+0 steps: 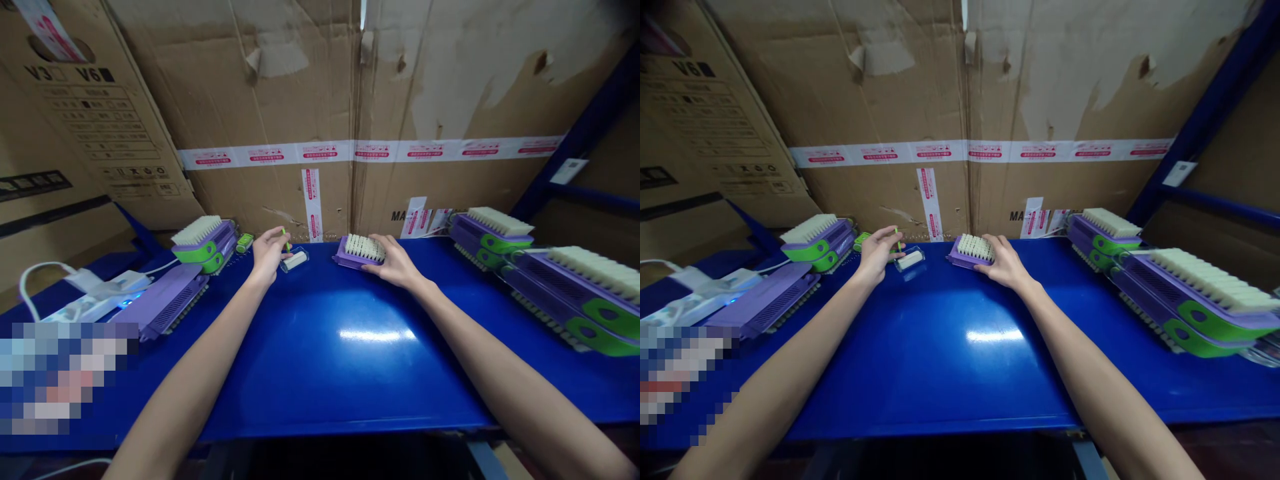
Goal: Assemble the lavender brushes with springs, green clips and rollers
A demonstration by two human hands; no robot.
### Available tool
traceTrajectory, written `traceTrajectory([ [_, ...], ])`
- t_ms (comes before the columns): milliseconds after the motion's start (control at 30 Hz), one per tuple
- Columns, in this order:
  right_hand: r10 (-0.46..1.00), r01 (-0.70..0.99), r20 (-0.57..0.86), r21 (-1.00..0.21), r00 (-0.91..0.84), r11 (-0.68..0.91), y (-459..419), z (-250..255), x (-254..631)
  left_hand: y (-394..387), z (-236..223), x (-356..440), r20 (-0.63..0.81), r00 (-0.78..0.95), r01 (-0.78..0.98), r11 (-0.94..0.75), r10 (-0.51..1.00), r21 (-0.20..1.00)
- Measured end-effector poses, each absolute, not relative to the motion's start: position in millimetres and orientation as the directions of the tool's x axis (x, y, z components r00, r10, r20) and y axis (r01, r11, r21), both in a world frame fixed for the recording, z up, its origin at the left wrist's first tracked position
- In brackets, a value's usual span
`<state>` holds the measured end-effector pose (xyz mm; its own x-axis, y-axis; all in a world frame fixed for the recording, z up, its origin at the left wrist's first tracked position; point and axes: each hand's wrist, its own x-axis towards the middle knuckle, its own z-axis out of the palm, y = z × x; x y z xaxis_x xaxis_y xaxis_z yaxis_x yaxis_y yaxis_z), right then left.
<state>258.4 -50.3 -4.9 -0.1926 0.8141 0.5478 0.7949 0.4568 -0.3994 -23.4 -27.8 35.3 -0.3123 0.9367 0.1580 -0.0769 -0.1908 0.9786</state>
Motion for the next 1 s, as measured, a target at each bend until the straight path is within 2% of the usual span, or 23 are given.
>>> traceTrajectory([
  [100,0.751,0.749,0.643,-0.422,-0.150,0.511,-51.7,-2.7,256.4,-28.1,37.2,-26.0,0.157,-0.286,-0.058,-0.180,0.945,0.982],
  [267,0.665,0.706,0.728,-0.383,-0.166,0.596,-53.6,-0.2,254.0,-28.9,36.4,-27.8,0.161,-0.150,-0.043,-0.169,0.975,0.985],
  [567,0.634,0.702,0.755,-0.360,-0.168,0.614,-54.1,-1.7,255.7,-26.8,37.6,-35.8,0.180,-0.104,-0.028,-0.184,0.978,0.983],
  [867,0.592,0.663,0.763,-0.304,-0.260,0.684,-61.5,-2.9,241.1,-37.4,35.1,-14.9,0.096,0.105,-0.040,-0.092,0.990,0.995],
  [1000,0.596,0.658,0.744,-0.290,-0.302,0.695,-65.3,-4.2,234.9,-43.0,28.0,2.8,0.100,0.162,-0.022,-0.098,0.982,0.995],
])
